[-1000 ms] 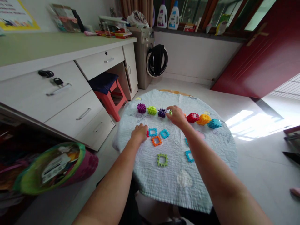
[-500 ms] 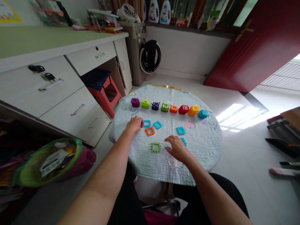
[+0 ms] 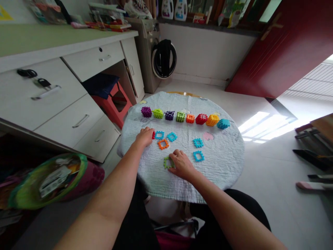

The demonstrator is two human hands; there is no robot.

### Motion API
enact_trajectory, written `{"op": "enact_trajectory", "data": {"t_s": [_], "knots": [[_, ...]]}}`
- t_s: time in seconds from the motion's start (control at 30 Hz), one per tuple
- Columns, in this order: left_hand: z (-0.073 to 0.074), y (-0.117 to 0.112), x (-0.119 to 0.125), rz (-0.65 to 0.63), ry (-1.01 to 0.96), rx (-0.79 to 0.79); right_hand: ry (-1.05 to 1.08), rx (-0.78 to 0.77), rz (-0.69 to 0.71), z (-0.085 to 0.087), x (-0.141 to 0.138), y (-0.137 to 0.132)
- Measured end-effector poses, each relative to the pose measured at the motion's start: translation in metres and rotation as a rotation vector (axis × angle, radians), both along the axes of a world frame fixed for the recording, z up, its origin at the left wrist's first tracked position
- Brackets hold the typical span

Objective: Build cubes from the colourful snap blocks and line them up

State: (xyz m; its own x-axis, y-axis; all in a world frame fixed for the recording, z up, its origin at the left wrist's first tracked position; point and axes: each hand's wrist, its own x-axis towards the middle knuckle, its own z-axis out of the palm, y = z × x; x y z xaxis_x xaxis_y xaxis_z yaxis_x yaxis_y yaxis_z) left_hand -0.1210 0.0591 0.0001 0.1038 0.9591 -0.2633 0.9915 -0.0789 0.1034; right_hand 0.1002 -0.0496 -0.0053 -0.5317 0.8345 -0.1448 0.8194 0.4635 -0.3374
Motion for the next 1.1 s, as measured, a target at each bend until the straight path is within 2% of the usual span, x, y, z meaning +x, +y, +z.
{"op": "enact_trajectory", "data": {"t_s": [0.3,0.43,0.63,0.77,0.9,1.0,1.1], "knots": [[-0.004,0.005,0.0,-0.033,0.03,-0.029,0.067,-0.015,0.033,0.001,0.017,0.009],[0.0,0.006,0.002,0.003,0.062,-0.051,0.174,0.016,-0.038,0.003,0.031,0.019],[0.006,0.005,0.004,0.056,0.079,-0.088,0.345,0.141,-0.194,0.008,0.057,0.041],[0.005,0.005,0.002,0.033,0.062,-0.078,0.427,0.171,-0.264,0.005,0.071,0.062],[0.004,0.006,0.001,0.016,0.073,-0.08,0.453,0.202,-0.273,-0.001,0.078,0.089],[0.004,0.005,0.001,0.025,0.073,-0.081,0.415,0.256,-0.266,-0.002,0.077,0.117],[0.006,0.004,0.002,0.036,0.057,-0.079,0.329,0.291,-0.319,0.001,0.068,0.153]]}}
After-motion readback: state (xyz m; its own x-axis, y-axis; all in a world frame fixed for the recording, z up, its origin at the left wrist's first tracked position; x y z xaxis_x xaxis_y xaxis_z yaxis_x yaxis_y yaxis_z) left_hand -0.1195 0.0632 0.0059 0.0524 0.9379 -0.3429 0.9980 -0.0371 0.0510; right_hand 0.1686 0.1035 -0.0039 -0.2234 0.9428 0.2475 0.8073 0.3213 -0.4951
